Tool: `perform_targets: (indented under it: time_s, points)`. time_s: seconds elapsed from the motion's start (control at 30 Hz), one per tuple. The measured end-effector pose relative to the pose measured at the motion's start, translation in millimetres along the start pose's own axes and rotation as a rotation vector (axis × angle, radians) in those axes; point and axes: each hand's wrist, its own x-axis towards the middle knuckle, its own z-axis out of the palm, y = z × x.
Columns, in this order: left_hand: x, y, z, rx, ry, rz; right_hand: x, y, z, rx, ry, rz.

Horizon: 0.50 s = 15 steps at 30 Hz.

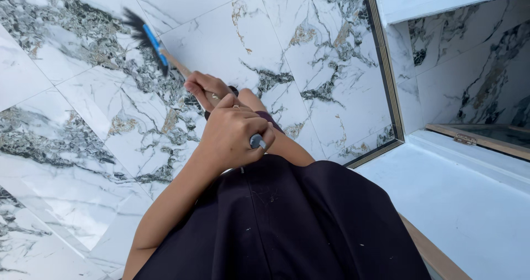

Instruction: The person sweeps a tiled floor and an outdoor ground area using a broom, pushing debris along the surface.

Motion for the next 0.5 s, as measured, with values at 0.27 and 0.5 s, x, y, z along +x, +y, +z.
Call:
perform_targets:
  time_s: [0.27, 0.5]
  points:
    - [57, 11, 32, -0.458, -0.015, 0.318, -64, 1, -125, -0.187, 0.419, 0.333]
    - [181, -57, 167, -0.616, -0.305, -0.033, -94, 133, -289, -0.563, 0.500, 0.392]
